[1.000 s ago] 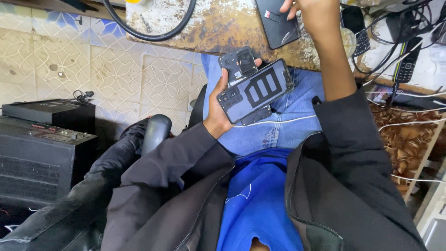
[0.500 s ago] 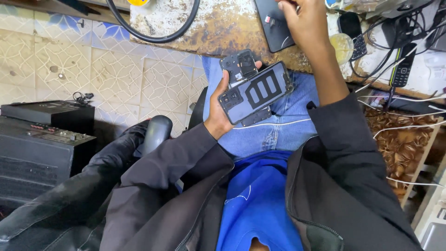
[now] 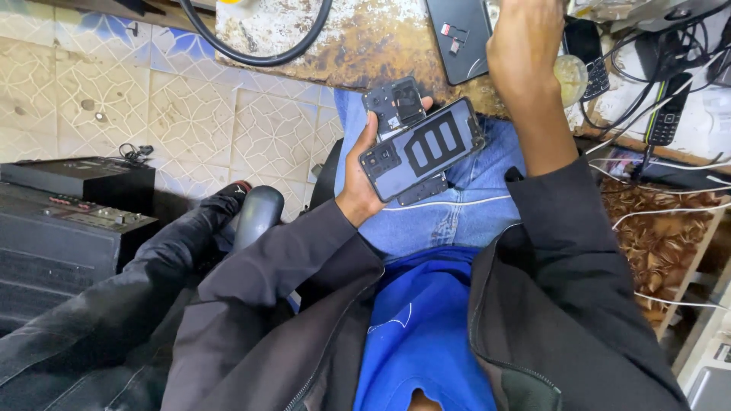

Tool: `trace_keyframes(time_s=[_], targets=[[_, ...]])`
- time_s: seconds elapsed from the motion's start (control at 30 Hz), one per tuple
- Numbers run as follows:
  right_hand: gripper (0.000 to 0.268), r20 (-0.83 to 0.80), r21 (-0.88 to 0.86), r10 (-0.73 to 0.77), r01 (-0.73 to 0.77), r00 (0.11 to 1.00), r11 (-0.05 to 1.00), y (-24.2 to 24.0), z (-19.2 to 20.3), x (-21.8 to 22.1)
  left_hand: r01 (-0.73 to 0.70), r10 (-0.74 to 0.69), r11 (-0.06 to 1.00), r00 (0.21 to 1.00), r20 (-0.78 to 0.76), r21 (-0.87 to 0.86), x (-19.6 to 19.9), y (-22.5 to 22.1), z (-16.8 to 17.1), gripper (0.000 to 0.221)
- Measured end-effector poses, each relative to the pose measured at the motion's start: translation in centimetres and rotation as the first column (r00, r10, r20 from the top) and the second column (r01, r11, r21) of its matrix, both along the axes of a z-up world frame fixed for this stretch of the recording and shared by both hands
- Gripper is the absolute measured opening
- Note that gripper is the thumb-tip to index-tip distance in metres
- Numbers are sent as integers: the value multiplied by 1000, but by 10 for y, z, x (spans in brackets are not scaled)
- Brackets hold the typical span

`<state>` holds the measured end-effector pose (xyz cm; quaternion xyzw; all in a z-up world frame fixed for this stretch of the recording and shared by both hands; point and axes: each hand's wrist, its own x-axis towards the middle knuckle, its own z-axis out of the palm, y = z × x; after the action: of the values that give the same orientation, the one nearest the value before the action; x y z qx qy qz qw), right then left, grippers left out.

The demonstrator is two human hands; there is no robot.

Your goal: The person is disassembling a smartphone by using a precision screwdriver to remove multiple small screws from the internal frame.

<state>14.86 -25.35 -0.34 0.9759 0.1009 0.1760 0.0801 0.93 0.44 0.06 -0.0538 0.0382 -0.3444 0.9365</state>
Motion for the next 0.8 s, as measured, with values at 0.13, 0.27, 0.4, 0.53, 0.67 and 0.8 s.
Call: trace_keyframes(time_s=[0.13, 0.27, 0.4, 0.53, 0.67, 0.8], targets=[[38, -34, -46, -44, 42, 998, 998, -18, -23, 5, -2, 2, 1000, 1000, 20, 7, -1, 2, 0, 74], [40, -115, -37, -108, 104, 988, 994, -15, -25, 8, 18, -18, 1000, 1000, 2, 15, -1, 3, 2, 75], [29, -23, -53, -52, 51, 998, 997, -14, -16, 1, 12, -12, 1000, 1000, 9, 19, 4, 4, 0, 76], [23, -2, 186, 37, -36, 999, 982, -9, 5, -23, -1, 1, 999, 1000, -12, 49, 6, 5, 4, 79], [19, 65, 526, 286, -277, 956, 804, 30, 76, -63, -40, 38, 997, 999, 27, 67, 10, 6, 3, 76], [40, -12, 836, 352, -183, 936, 517, 43, 103, -98, -53, 50, 998, 996, 73, 29, 10, 8, 0, 73]])
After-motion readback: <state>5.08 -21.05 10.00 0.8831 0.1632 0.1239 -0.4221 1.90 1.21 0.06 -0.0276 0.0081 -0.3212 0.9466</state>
